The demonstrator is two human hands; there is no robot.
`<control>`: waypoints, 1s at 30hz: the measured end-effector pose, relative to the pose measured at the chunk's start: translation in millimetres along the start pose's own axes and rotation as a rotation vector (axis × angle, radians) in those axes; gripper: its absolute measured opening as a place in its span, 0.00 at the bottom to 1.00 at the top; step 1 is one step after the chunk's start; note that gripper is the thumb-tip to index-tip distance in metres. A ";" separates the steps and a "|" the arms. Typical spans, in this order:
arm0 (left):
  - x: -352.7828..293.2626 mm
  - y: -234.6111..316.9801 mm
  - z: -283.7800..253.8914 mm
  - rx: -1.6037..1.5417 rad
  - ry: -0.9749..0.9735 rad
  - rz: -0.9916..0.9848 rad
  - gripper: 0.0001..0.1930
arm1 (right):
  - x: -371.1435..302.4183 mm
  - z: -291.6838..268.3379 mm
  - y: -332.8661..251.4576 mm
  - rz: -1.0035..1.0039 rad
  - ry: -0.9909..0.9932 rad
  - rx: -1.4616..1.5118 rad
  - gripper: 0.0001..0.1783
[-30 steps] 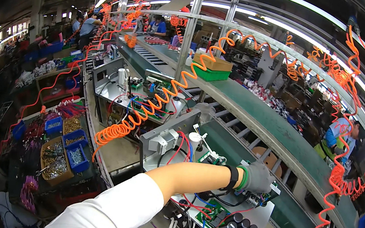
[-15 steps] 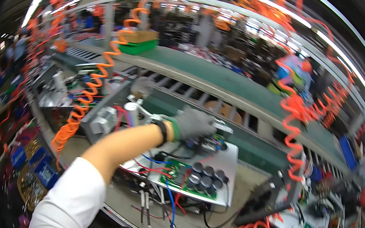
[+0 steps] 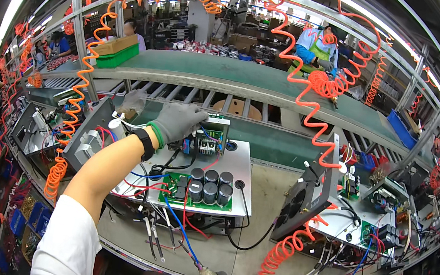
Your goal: Connecting wires and installing electronic components into a solar inverter housing on an assembly line.
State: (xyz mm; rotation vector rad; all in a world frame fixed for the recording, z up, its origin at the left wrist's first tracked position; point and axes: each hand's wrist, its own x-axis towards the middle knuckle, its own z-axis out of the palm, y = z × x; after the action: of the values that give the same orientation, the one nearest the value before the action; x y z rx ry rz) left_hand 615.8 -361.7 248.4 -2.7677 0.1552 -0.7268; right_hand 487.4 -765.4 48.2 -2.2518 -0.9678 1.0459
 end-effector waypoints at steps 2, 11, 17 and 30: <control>1.3 -7.0 8.4 0.025 0.025 0.013 0.09 | 1.0 -0.3 5.2 -0.018 0.015 -0.001 0.31; -26.9 23.1 -27.7 -0.186 0.003 -0.193 0.20 | 20.3 5.0 43.9 -0.002 -0.067 -0.062 0.36; -133.0 77.8 -115.4 -0.435 0.276 -0.006 0.20 | 6.2 -5.7 98.0 0.179 0.136 -0.281 0.31; -360.0 81.9 -52.2 -0.869 -0.099 -1.117 0.25 | 26.1 -28.0 90.7 0.138 0.818 -0.477 0.19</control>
State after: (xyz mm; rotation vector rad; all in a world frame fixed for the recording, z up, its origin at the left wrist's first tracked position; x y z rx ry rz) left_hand 274.7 -390.5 100.6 -3.5587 -1.5463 -0.8517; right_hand 557.9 -806.9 -6.6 -2.7723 -0.7348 -0.1448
